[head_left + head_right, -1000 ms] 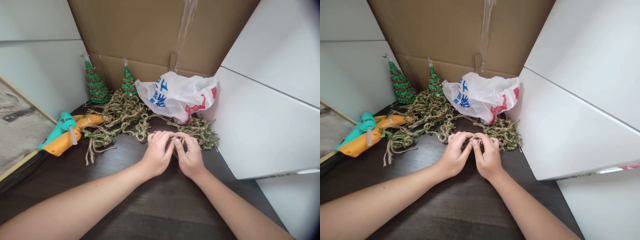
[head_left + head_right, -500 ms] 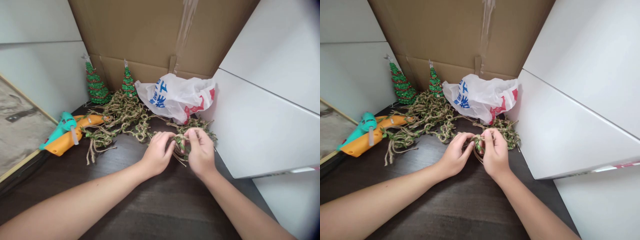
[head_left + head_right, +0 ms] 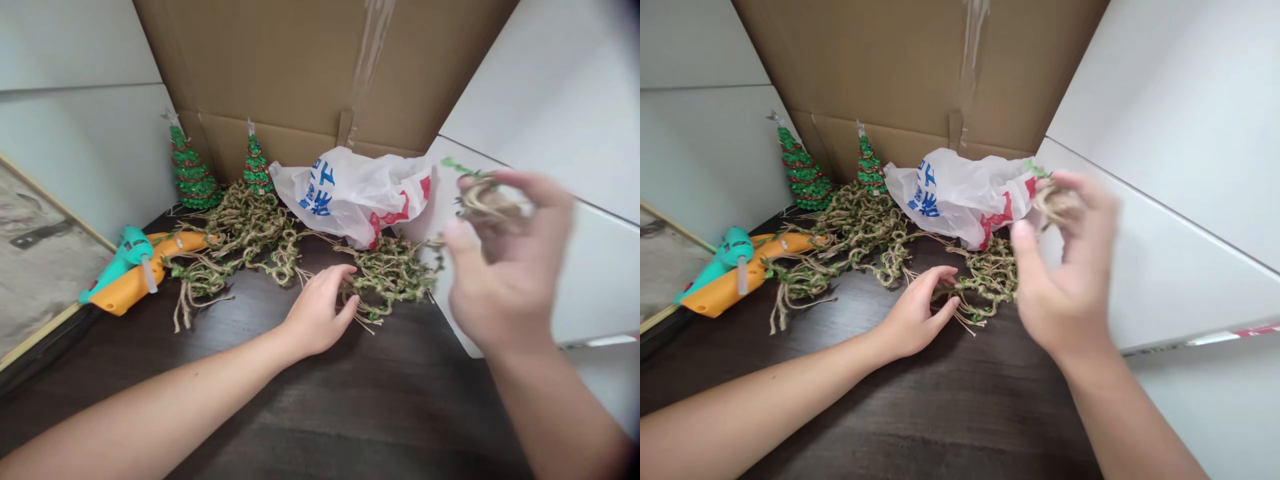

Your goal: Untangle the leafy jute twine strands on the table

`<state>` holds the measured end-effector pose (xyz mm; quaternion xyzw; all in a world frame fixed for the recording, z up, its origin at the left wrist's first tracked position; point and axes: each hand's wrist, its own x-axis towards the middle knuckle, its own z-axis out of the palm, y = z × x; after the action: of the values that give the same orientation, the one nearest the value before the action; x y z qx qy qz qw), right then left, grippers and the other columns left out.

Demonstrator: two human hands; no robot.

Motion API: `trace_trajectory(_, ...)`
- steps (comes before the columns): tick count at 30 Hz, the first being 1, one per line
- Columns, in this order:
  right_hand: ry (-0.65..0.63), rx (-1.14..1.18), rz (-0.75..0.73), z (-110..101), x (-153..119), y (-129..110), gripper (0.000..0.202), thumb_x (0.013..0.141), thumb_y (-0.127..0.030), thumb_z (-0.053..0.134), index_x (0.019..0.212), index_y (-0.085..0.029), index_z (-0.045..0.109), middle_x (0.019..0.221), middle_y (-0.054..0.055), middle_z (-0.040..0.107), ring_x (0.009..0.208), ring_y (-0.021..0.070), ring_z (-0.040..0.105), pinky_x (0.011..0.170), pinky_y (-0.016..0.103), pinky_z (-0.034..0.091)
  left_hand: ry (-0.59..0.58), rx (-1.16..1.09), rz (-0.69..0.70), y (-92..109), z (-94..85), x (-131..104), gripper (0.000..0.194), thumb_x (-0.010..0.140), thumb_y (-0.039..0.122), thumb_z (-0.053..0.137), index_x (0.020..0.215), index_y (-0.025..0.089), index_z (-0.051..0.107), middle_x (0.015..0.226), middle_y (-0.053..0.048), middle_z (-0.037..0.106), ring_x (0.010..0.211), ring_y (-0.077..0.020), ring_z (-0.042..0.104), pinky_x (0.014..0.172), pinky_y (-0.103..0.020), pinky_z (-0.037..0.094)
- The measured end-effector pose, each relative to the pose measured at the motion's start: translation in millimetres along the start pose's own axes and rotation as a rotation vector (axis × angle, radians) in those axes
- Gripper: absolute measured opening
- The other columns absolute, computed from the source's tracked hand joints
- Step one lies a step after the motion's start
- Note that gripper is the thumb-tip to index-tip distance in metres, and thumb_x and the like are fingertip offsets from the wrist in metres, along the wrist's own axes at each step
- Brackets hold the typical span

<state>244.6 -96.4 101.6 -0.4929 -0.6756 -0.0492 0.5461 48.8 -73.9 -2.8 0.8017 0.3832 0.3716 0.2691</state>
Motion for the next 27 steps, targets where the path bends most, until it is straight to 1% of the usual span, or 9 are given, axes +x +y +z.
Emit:
trace_trajectory(3, -0.168, -0.153, 0.023, 15.3, -6.7, -1.6, 0.052, 0.090, -0.032, 0.064, 0.139, -0.026, 0.049, 0.126, 0.011, 0.064, 0.116, 0.0301, 0.062, 0.095, 0.048, 0.050, -0.030, -0.026, 0.021, 2.8, -1.6, 0.0, 0.044, 0.092, 0.030, 0.060, 0.132, 0.020, 0.045, 0.121, -0.010, 0.062, 0.112, -0.0221, 0.060, 0.100, -0.040, 0.050)
trace_trajectory(9, -0.452, -0.537, 0.170, 29.5, 4.0, -18.1, 0.047, 0.094, -0.045, 0.053, 0.135, -0.022, 0.053, 0.082, 0.006, 0.072, 0.064, 0.0229, 0.064, 0.063, 0.034, 0.045, -0.041, 0.091, 0.066, 7.8, -6.7, 0.3, 0.022, 0.090, 0.029, 0.057, 0.109, 0.019, 0.057, 0.107, -0.009, 0.063, 0.101, -0.0246, 0.060, 0.090, -0.042, 0.049)
trace_trajectory(12, -0.589, -0.491, 0.091, 52.0, 14.3, -31.0, 0.040, 0.097, -0.045, 0.048, 0.128, -0.023, 0.058, 0.088, 0.007, 0.074, 0.068, 0.0217, 0.065, 0.062, 0.031, 0.041, -0.085, 0.089, 0.093, 7.2, -6.8, -0.1, 0.008, 0.088, 0.023, 0.053, 0.089, 0.018, 0.059, 0.090, -0.006, 0.065, 0.086, -0.0211, 0.061, 0.081, -0.037, 0.048)
trace_trajectory(15, -0.816, -0.305, -0.081, 90.1, 17.8, -28.3, 0.031, 0.098, -0.034, 0.049, 0.126, -0.029, 0.062, 0.104, 0.007, 0.075, 0.085, 0.0240, 0.069, 0.067, 0.031, 0.042, -0.197, 0.073, 0.114, 6.6, -6.6, -1.1, 0.015, 0.087, 0.019, 0.050, 0.073, 0.019, 0.055, 0.070, -0.001, 0.062, 0.066, -0.0160, 0.056, 0.068, -0.031, 0.044)
trace_trajectory(17, -0.878, -0.241, -0.117, 118.7, 15.9, -16.3, 0.042, 0.097, -0.021, 0.046, 0.137, -0.031, 0.056, 0.113, 0.009, 0.074, 0.093, 0.0271, 0.069, 0.070, 0.033, 0.042, -0.217, 0.087, 0.101, 6.8, -6.8, -1.8, 0.021, 0.087, 0.021, 0.050, 0.066, 0.019, 0.049, 0.062, 0.000, 0.057, 0.059, -0.0140, 0.051, 0.062, -0.030, 0.040)
trace_trajectory(20, -0.893, -0.204, -0.113, 153.2, 12.1, 5.9, 0.043, 0.095, -0.019, 0.053, 0.135, -0.031, 0.059, 0.112, 0.009, 0.074, 0.094, 0.0270, 0.069, 0.069, 0.033, 0.041, -0.199, 0.111, 0.082, 6.9, -7.0, -2.6, 0.026, 0.087, 0.024, 0.051, 0.063, 0.019, 0.043, 0.059, 0.001, 0.052, 0.056, -0.0128, 0.046, 0.060, -0.029, 0.036)
trace_trajectory(22, -0.879, -0.179, -0.110, 164.3, 12.7, 16.4, 0.023, 0.094, -0.024, 0.056, 0.111, -0.026, 0.071, 0.101, 0.008, 0.075, 0.087, 0.0259, 0.068, 0.068, 0.033, 0.040, -0.195, 0.115, 0.075, 6.5, -6.8, -2.9, 0.028, 0.088, 0.025, 0.051, 0.063, 0.019, 0.042, 0.059, 0.002, 0.050, 0.056, -0.0124, 0.044, 0.060, -0.029, 0.035)
trace_trajectory(25, -0.797, -0.132, -0.091, 158.1, 18.3, 21.5, 0.021, 0.100, -0.032, 0.049, 0.095, -0.022, 0.067, 0.093, 0.005, 0.073, 0.084, 0.0213, 0.065, 0.070, 0.032, 0.041, -0.169, 0.112, 0.087, 6.0, -6.1, -3.0, 0.026, 0.088, 0.023, 0.051, 0.064, 0.019, 0.040, 0.061, 0.002, 0.049, 0.058, -0.0127, 0.044, 0.061, -0.030, 0.035)
trace_trajectory(27, -0.637, -0.064, -0.072, 140.8, 19.9, 19.9, 0.027, 0.103, -0.034, 0.042, 0.090, -0.021, 0.061, 0.091, 0.004, 0.068, 0.085, 0.0174, 0.061, 0.074, 0.031, 0.042, -0.104, 0.112, 0.111, 5.7, -5.6, -2.8, 0.021, 0.086, 0.020, 0.051, 0.068, 0.020, 0.040, 0.065, 0.001, 0.050, 0.063, -0.0139, 0.046, 0.065, -0.031, 0.037)
